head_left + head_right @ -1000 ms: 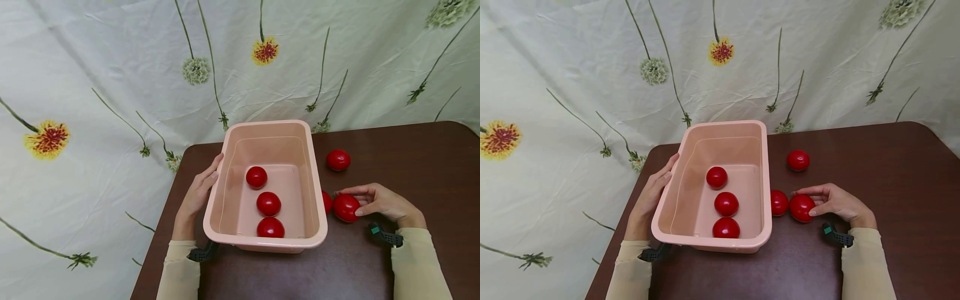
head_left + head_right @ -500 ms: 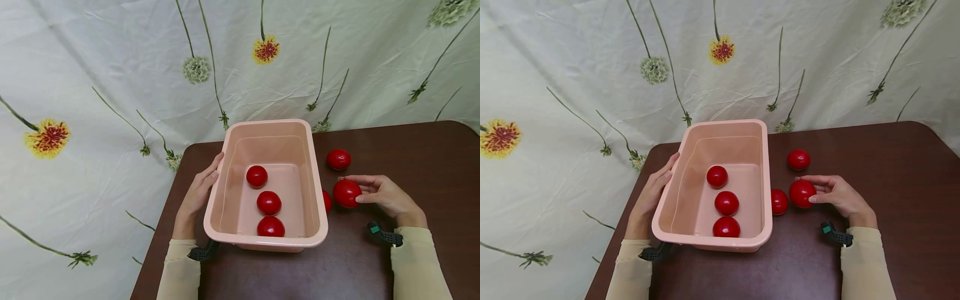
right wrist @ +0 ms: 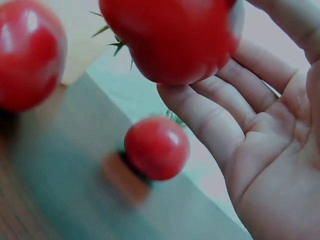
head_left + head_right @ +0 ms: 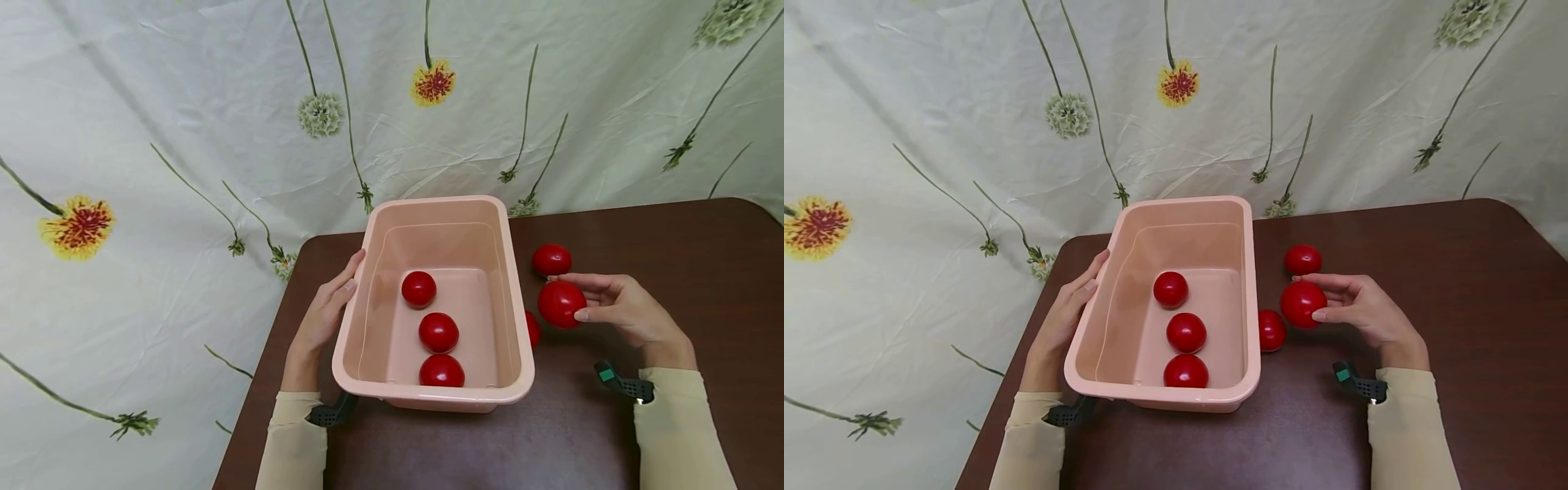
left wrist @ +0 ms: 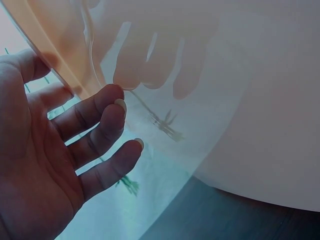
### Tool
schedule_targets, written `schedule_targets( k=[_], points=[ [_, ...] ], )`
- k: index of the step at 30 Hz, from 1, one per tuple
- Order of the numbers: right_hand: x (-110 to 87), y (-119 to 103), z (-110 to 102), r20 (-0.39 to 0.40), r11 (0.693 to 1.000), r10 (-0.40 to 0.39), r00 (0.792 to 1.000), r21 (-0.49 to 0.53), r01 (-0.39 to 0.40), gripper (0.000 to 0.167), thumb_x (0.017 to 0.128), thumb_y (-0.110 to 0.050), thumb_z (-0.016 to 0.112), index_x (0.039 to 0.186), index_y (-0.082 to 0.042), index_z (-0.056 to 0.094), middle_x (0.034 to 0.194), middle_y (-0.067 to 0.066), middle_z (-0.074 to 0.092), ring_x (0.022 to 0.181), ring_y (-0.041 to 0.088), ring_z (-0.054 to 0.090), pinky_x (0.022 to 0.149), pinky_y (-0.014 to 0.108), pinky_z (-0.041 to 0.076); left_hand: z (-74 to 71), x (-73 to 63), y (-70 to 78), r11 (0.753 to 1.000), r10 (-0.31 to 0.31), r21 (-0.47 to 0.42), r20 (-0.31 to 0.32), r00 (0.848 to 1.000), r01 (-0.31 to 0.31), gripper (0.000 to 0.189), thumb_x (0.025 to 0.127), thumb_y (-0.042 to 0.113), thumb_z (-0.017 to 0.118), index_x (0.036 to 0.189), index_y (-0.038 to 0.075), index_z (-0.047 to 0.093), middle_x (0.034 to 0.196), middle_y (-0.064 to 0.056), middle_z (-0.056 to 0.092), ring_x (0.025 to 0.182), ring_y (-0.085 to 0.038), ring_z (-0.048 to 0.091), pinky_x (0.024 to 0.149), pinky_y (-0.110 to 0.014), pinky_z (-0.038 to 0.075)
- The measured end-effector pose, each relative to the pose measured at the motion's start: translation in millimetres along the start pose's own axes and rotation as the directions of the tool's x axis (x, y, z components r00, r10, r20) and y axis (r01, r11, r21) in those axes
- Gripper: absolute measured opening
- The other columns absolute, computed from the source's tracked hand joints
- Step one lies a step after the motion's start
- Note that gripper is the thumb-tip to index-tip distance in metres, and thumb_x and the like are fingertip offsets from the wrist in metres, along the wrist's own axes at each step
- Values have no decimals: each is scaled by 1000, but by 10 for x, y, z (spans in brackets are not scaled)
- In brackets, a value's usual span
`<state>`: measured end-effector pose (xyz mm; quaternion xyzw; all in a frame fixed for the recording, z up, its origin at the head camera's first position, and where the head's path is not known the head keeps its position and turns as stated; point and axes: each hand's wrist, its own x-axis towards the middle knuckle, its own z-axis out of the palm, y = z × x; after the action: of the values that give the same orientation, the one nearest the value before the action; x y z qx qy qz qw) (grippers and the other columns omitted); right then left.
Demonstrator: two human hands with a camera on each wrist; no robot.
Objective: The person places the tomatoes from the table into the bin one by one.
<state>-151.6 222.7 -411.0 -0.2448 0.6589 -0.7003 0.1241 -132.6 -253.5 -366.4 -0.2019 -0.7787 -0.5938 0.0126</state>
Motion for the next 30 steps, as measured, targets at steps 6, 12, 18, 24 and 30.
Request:
schedule_targets(
  k=[6, 12, 18, 24, 30],
  points=[
    [35, -148, 103, -39, 999, 1, 999, -50, -3, 57, 84, 15, 61, 138, 3, 50, 122, -8, 69, 102, 13, 71, 78, 29, 58, -5, 1, 5, 1000, -6, -4, 0, 1000, 6, 48, 104, 23, 38, 152, 19, 34, 160, 4, 29, 148, -18, 27, 110, -13, 32],
    [71, -238, 184, -39, 1000, -10, 999, -7, 10, 58, 84, 16, 61, 139, 4, 49, 125, -6, 67, 104, 14, 70, 79, 30, 58, -7, 0, 3, 1000, -9, 6, 3, 1000, 9, 48, 105, 24, 37, 152, 21, 34, 160, 5, 29, 148, -18, 27, 109, -13, 33],
    [79, -329, 248, -71, 1000, -16, 997, -2, 16, 55, 85, 15, 61, 137, -1, 54, 121, -6, 69, 101, 14, 71, 78, 29, 58, -7, -3, 6, 1000, -13, 11, -1, 1000, 13, 48, 105, 24, 37, 152, 22, 34, 160, 5, 29, 148, -18, 27, 109, -12, 32],
    [88, -396, 286, -68, 999, -41, 997, 11, 42, 55, 85, 15, 60, 136, -3, 55, 122, -5, 69, 101, 15, 71, 78, 29, 58, -7, 0, 3, 1000, -10, 6, 4, 1000, 10, 48, 105, 25, 37, 152, 21, 34, 160, 5, 29, 148, -18, 27, 109, -13, 32],
    [92, -449, 328, -102, 997, -61, 993, 30, 64, 51, 86, 15, 59, 135, 0, 56, 120, -4, 70, 100, 14, 72, 79, 28, 58, -6, 4, -3, 1000, -3, 7, 6, 1000, 3, 48, 105, 24, 37, 152, 20, 33, 160, 4, 28, 148, -18, 26, 110, -12, 31]
  ],
)
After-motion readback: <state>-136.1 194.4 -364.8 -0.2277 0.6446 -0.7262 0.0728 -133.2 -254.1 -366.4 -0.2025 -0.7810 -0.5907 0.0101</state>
